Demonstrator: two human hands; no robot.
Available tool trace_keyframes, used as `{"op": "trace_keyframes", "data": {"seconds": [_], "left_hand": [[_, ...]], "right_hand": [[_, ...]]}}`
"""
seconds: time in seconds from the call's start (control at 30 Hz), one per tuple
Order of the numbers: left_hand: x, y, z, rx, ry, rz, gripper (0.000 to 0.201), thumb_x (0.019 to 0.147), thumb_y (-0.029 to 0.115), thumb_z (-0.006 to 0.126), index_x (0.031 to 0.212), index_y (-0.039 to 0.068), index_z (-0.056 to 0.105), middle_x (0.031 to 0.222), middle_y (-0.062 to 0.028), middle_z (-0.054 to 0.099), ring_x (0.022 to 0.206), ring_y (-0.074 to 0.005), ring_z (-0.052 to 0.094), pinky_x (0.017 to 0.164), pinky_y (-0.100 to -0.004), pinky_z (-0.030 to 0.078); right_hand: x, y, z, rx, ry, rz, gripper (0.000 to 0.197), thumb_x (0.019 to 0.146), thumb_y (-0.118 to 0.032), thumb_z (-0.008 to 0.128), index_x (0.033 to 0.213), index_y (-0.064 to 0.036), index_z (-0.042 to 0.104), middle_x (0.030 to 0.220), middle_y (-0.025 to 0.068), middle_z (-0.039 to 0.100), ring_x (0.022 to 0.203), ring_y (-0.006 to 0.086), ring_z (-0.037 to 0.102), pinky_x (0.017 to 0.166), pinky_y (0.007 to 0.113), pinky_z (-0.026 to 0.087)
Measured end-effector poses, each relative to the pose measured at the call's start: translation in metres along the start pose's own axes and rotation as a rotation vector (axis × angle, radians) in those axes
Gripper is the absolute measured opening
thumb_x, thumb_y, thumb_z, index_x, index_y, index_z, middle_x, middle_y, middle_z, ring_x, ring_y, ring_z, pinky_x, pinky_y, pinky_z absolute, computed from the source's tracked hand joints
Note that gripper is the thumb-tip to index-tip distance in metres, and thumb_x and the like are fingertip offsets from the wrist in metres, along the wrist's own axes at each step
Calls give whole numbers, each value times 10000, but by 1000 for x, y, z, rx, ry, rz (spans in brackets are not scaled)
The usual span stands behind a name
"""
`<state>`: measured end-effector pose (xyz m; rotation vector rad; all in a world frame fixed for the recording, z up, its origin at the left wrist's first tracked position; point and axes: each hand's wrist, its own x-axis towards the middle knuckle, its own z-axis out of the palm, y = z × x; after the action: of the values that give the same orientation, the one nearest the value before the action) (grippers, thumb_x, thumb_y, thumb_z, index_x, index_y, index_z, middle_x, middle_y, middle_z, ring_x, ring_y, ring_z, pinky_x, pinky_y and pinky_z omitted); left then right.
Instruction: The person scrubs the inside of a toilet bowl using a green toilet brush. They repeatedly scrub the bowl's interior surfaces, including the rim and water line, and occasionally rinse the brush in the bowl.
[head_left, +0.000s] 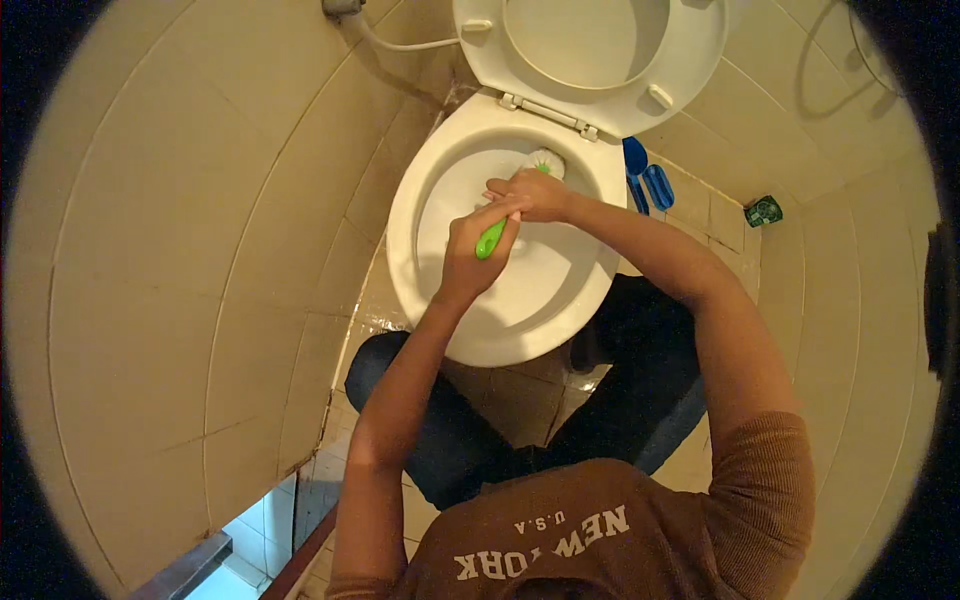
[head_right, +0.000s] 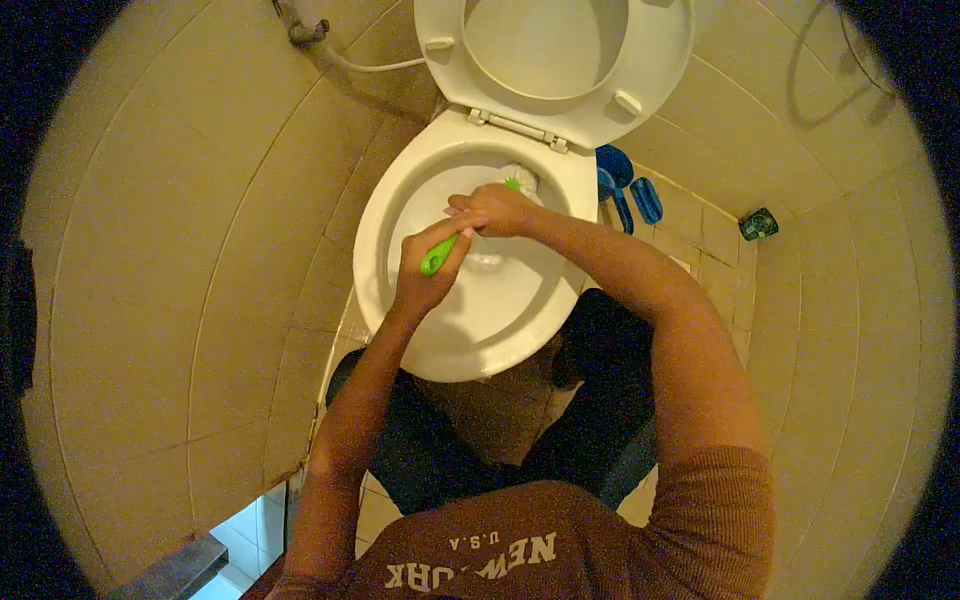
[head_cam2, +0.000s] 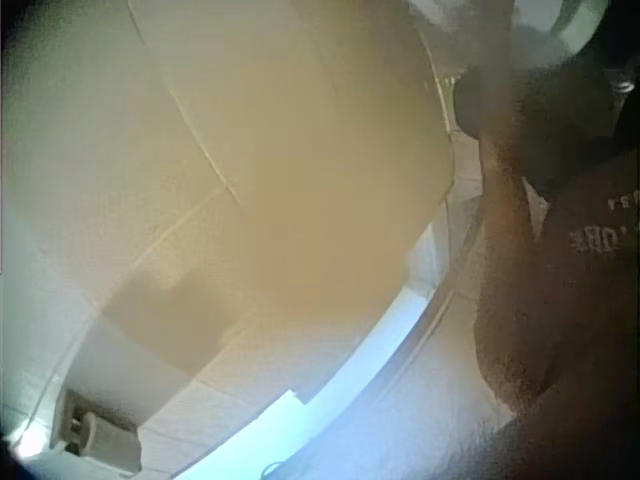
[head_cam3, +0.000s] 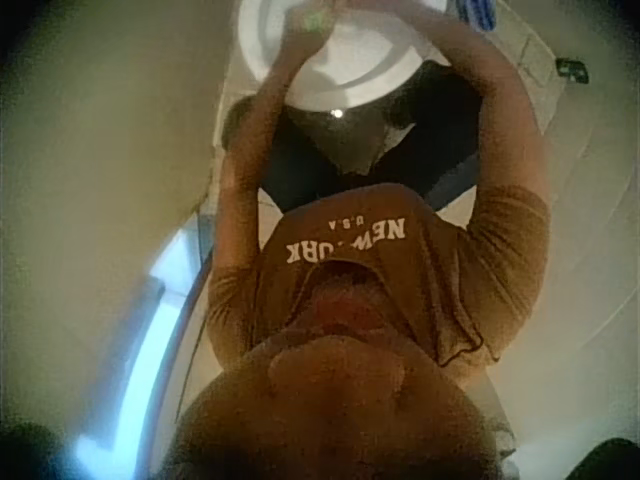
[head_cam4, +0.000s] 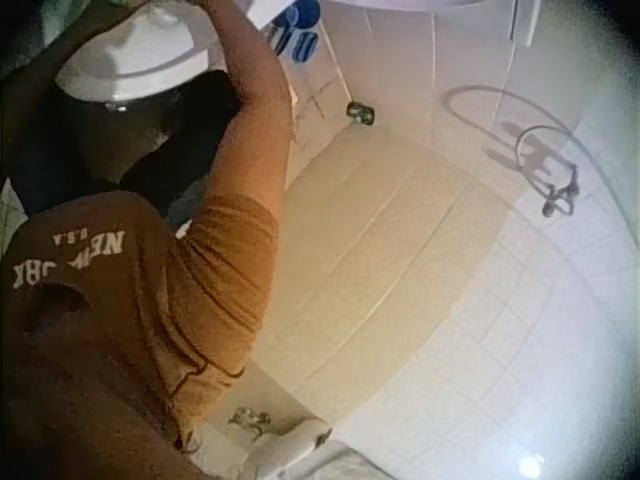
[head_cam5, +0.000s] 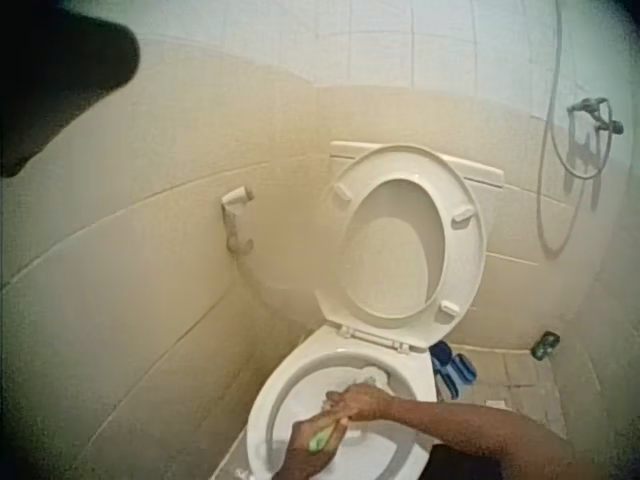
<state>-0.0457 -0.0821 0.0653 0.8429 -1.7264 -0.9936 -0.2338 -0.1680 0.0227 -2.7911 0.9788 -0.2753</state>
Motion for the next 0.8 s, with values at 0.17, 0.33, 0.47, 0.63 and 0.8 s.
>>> {"op": "trace_keyframes", "data": {"seconds": [0.17,0.33,0.47,0.63,0.8], "left_hand": [[6,9,-46,-592,-149,-467,258,918,174,578,1074,-3,683,1056,-104,700,977,-184,664,864,-306,523],[24,-10,-66,-607,-207,-555,276,948,180,534,1120,11,669,1099,-92,683,1007,-153,642,902,-291,505],[19,-32,-26,-468,-86,-281,274,952,122,532,1175,5,639,1080,-65,694,1001,-115,618,887,-260,479],[25,-18,-61,-496,-250,-601,328,964,208,499,1187,0,621,1053,-97,687,1018,-186,638,899,-311,526],[73,11,-93,-314,-560,-645,320,915,218,537,1103,-22,636,912,-115,700,840,-210,684,722,-292,579]], "right_hand": [[-13,-68,-3,110,-48,417,346,747,-117,575,1087,-92,636,820,217,665,770,399,644,720,496,521],[7,-73,-7,96,-88,539,304,772,-104,556,1058,-82,657,845,223,664,791,398,648,758,498,522],[-1,-18,3,-27,41,279,354,758,-107,567,1093,-173,660,854,200,667,807,385,646,755,502,519],[3,-77,16,79,78,671,310,776,-135,569,1066,-63,651,812,228,655,789,401,646,739,512,517],[22,-135,7,412,290,884,304,895,-239,502,875,26,650,825,284,647,787,462,634,737,530,506]]}}
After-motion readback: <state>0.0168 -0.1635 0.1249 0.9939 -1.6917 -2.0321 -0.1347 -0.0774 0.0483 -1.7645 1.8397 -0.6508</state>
